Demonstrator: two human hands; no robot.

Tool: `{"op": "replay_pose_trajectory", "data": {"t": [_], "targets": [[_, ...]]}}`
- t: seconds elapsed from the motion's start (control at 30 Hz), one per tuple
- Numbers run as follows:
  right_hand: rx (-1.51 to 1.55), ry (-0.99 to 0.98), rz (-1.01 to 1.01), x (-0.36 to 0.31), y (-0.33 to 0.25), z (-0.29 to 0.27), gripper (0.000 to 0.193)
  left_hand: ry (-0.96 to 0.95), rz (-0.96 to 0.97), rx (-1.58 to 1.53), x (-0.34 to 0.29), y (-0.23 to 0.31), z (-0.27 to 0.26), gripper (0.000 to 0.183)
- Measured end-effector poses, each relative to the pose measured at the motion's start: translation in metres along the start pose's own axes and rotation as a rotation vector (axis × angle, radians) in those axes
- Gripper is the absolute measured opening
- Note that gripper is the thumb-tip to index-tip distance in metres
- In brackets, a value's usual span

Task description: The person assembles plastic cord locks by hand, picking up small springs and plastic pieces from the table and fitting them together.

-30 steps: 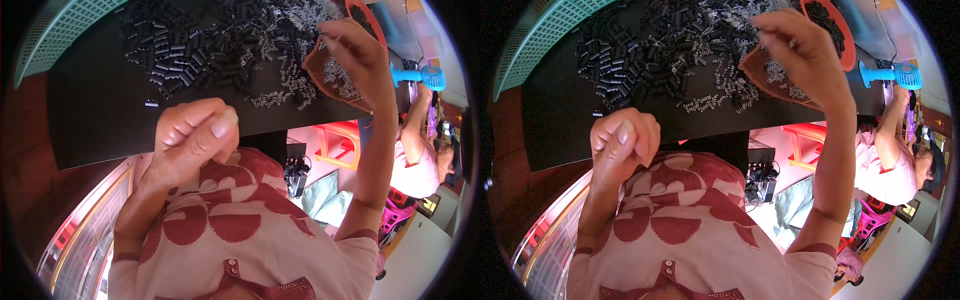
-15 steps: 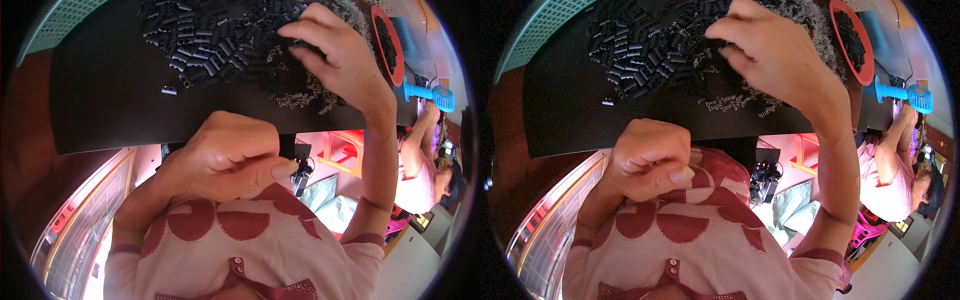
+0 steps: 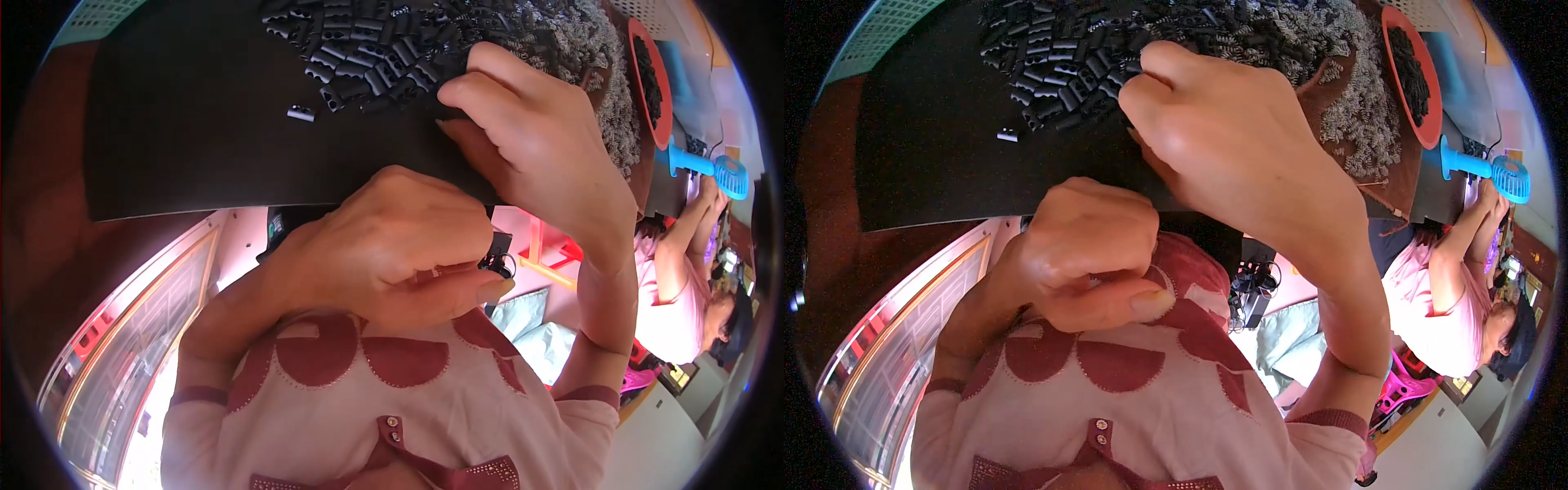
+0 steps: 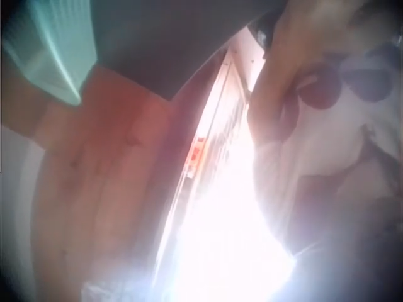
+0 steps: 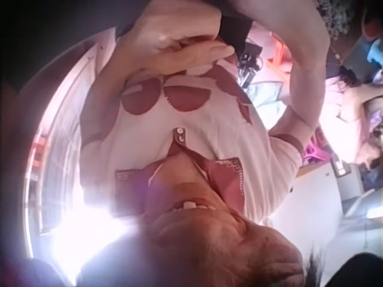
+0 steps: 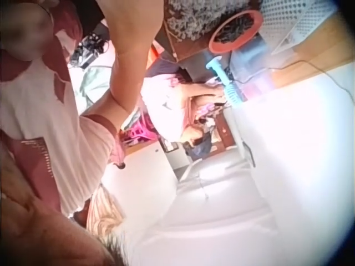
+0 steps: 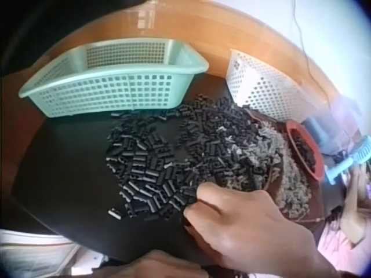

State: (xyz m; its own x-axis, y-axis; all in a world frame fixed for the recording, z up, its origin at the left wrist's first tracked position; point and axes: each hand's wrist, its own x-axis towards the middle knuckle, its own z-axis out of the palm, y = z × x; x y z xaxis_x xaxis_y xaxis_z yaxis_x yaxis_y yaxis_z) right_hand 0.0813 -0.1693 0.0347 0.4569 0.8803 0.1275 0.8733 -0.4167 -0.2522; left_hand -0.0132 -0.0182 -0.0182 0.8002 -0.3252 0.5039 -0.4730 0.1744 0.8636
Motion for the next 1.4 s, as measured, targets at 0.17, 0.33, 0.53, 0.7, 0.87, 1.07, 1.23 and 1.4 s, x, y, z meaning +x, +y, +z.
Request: {"op": "replay_pose_trajectory", "data": {"t": [0.17, 0.33, 0.53, 0.7, 0.87, 1.07, 1.23, 1.4], "targets": [[-0.009, 0.008, 0.006, 0.008, -0.005, 0.002, 0.022, 0.038, -0.016, -0.037, -0.003, 0.005, 0.001, 0.024], [0.371, 0.219, 0.099, -0.007, -0.005, 0.003, 0.026, 0.143, -0.108, -0.022, -0.015, 0.02, -0.004, 0.01], [0.521, 0.399, 0.074, -0.021, -0.023, 0.002, 0.024, 0.279, -0.563, -0.331, -0.018, 0.03, -0.014, 0.029], [0.372, 0.337, 0.015, -0.029, -0.042, 0.0, 0.022, 0.275, -0.608, -0.374, -0.011, 0.036, -0.007, 0.036], [0.343, 0.411, -0.016, -0.033, -0.062, 0.004, 0.026, 0.363, -0.564, -0.395, -0.021, 0.041, 0.002, 0.024], [0.245, 0.478, -0.104, -0.051, -0.053, 0.005, 0.035, 0.332, -0.426, -0.674, -0.015, 0.035, 0.009, 0.015], [0.302, 0.433, -0.034, -0.064, -0.043, -0.015, 0.031, 0.331, -0.54, -0.684, -0.007, 0.036, 0.013, 0.022], [0.21, 0.392, 0.296, -0.078, 0.013, -0.036, 0.012, 0.313, -0.426, -0.694, -0.008, 0.025, 0.012, 0.024]]}}
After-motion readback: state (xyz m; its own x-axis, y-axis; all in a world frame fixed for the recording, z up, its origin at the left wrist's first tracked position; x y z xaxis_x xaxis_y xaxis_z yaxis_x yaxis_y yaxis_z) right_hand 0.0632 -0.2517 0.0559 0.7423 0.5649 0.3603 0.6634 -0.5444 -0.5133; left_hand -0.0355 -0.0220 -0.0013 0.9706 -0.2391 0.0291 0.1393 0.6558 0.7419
